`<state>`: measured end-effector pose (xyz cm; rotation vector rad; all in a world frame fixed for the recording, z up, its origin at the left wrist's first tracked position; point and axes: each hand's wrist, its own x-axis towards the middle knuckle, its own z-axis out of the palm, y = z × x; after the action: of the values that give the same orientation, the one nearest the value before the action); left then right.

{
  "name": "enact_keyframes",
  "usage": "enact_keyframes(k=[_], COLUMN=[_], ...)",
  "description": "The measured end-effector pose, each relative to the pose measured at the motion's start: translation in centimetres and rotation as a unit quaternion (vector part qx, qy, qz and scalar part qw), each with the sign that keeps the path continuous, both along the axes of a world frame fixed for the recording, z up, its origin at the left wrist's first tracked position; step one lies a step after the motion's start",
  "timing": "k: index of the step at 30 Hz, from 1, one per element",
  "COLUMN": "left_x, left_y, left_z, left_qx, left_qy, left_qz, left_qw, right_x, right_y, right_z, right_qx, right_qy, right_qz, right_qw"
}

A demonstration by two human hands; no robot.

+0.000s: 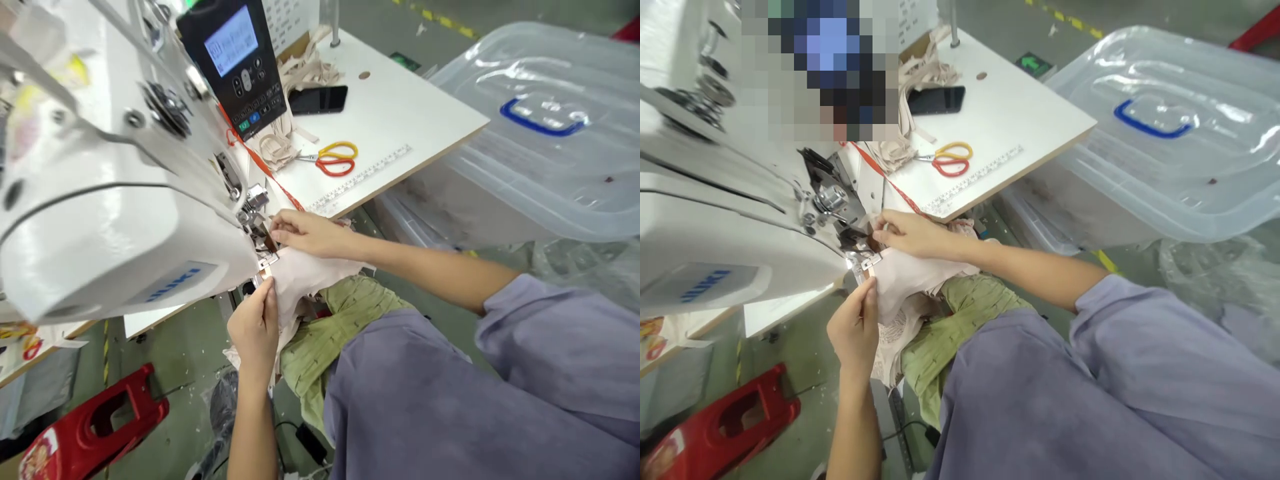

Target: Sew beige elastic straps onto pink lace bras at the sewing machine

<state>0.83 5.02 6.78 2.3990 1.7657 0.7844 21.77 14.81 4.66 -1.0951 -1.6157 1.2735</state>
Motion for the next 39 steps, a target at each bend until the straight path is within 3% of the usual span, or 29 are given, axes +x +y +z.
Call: enact_keyframes(k=[2, 5, 7, 8, 12, 15, 17, 19, 22, 25, 28, 31, 33, 36, 39], left_x=[-0.5, -1.5, -2.2, -2.4, -2.2, -1.2, -0.4, 0.1, 0.0, -0.6, -1.1, -1.1, -1.0, -0.5, -0.3], left_y=[-0.3, -1.2, -2.1, -2.5, -4.5, -5.6, -5.9, -6.0, -5.9, -5.8, -5.8, -6.0, -6.3, -7.4, -9.6], left_z=[0.4, 0.8, 0.7, 0.6, -0.5, -1.5, -2.4, -3.4, -4.4, -4.5, -4.3, -4.2, -3.9, -2.4, -0.2], left_qx=[-0.041, -0.103, -0.133, -0.144, -0.194, -0.212, -0.202, -0.163, -0.056, 0.031, 0.066, 0.074, 0.052, -0.111, -0.333], left_qy=[-0.051, -0.1, -0.115, -0.12, -0.143, -0.198, -0.192, -0.141, -0.054, -0.003, 0.02, 0.021, -0.015, -0.162, -0.327], left_qz=[-0.008, -0.037, -0.051, -0.05, -0.005, -0.042, -0.109, -0.142, -0.114, -0.107, -0.112, -0.097, -0.081, -0.086, -0.15], left_qw=[0.998, 0.989, 0.983, 0.981, 0.971, 0.956, 0.954, 0.966, 0.99, 0.994, 0.991, 0.992, 0.995, 0.977, 0.872], right_x=[-0.2, -0.6, -0.8, -0.9, -1.5, -1.4, -1.1, -0.6, 0.3, 0.8, 1.0, 1.9, 3.1, 5.8, 8.7], right_y=[-1.6, -4.5, -6.5, -7.5, -10.5, -12.0, -12.7, -13.1, -13.7, -14.1, -14.1, -13.1, -11.9, -10.5, -10.4], right_z=[-0.6, -2.1, -2.9, -3.1, -3.3, -3.5, -4.2, -5.0, -5.8, -5.8, -6.0, -7.9, -10.0, -13.7, -16.2], right_qx=[-0.134, -0.332, -0.375, -0.367, -0.212, 0.011, 0.183, 0.307, 0.368, 0.345, 0.329, 0.304, 0.229, 0.08, -0.022], right_qy=[0.091, 0.234, 0.28, 0.282, 0.194, 0.06, 0.001, -0.025, -0.058, -0.066, -0.04, -0.064, -0.14, -0.253, -0.324], right_qz=[0.023, 0.086, 0.086, 0.073, 0.024, 0.023, 0.039, 0.058, 0.092, 0.127, 0.138, 0.099, 0.064, 0.087, 0.235], right_qw=[0.987, 0.91, 0.879, 0.884, 0.957, 0.998, 0.982, 0.95, 0.924, 0.927, 0.933, 0.945, 0.961, 0.96, 0.916])
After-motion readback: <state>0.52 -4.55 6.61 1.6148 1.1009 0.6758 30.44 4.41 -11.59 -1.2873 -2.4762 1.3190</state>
